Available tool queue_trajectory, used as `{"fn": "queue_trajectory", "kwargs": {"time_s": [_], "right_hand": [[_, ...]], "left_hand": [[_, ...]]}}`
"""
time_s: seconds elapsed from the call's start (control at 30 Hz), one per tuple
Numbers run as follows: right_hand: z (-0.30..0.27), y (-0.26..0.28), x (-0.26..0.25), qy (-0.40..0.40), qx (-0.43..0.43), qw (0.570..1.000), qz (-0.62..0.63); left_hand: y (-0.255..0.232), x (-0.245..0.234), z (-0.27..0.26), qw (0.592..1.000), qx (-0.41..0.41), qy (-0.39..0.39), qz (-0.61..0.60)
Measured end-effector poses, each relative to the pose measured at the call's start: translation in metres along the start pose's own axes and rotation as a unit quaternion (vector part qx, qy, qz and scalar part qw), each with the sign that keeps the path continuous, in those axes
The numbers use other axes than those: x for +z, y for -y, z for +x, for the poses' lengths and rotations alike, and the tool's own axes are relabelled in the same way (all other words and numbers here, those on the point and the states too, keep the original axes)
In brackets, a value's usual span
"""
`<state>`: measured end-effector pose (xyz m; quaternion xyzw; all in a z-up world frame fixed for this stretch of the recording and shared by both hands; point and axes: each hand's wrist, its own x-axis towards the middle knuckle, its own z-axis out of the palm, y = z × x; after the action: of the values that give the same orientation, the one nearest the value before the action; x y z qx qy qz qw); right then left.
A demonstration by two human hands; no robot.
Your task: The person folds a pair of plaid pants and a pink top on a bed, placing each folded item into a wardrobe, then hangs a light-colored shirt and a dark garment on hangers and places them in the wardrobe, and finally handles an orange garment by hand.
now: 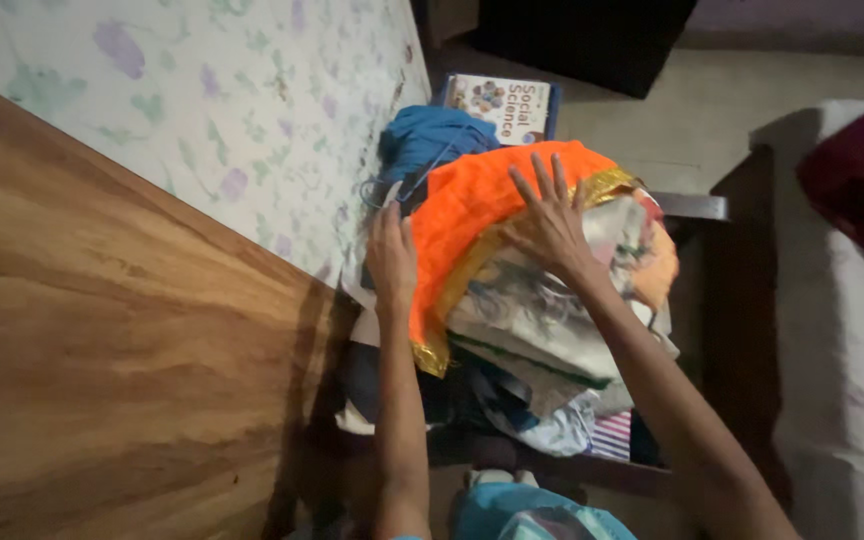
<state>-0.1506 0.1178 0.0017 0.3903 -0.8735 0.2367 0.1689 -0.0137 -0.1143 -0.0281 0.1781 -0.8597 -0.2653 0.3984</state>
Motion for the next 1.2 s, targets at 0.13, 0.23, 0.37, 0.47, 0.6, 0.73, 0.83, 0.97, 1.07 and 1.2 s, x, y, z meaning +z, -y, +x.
{"fn": "queue_trajectory", "kwargs": {"time_s": [0.13,0.23,0.37,0.47,0.6,0.73,0.83,0.97,1.07,1.2], "right_hand": [[0.011,0.000,0.022,0.124,0.027,0.992,-0.019],[0.012,-0.006,0.024,0.087,-0.004,0.996,0.009],[0.018,-0.020,0.021,0.044,-0.041,0.997,-0.058],[0.022,-0.022,0.010,-0.025,-0.111,0.988,-0.104],[0.027,-0.008,-0.039,-0.127,-0.028,0.991,0.029],[0.033,0.026,-0.099,-0.115,0.057,0.990,0.055],[0.021,0.031,-0.165,-0.067,-0.035,0.987,0.144],[0.009,0.021,-0.212,-0.002,-0.083,0.992,-0.093],[-0.009,-0.006,-0.226,-0.035,-0.075,0.980,-0.179],[-0.025,-0.035,-0.266,0.005,0.069,0.997,0.029]], "left_hand": [[0.012,0.025,-0.001,0.997,0.011,0.045,0.061],[0.008,0.038,-0.007,0.987,-0.024,0.140,0.071],[-0.008,0.035,-0.008,0.995,-0.002,0.083,0.047],[-0.031,0.014,-0.004,0.995,0.002,0.043,-0.094],[-0.090,-0.023,0.006,0.975,0.142,-0.034,-0.170],[-0.154,-0.030,0.013,0.976,0.216,-0.017,0.011],[-0.137,-0.046,0.045,0.979,0.123,0.102,-0.126],[-0.130,-0.079,0.080,0.969,0.150,0.100,-0.172],[-0.139,-0.106,0.103,0.917,0.194,0.155,-0.311],[-0.155,-0.148,0.127,0.885,0.128,0.229,-0.383]]}}
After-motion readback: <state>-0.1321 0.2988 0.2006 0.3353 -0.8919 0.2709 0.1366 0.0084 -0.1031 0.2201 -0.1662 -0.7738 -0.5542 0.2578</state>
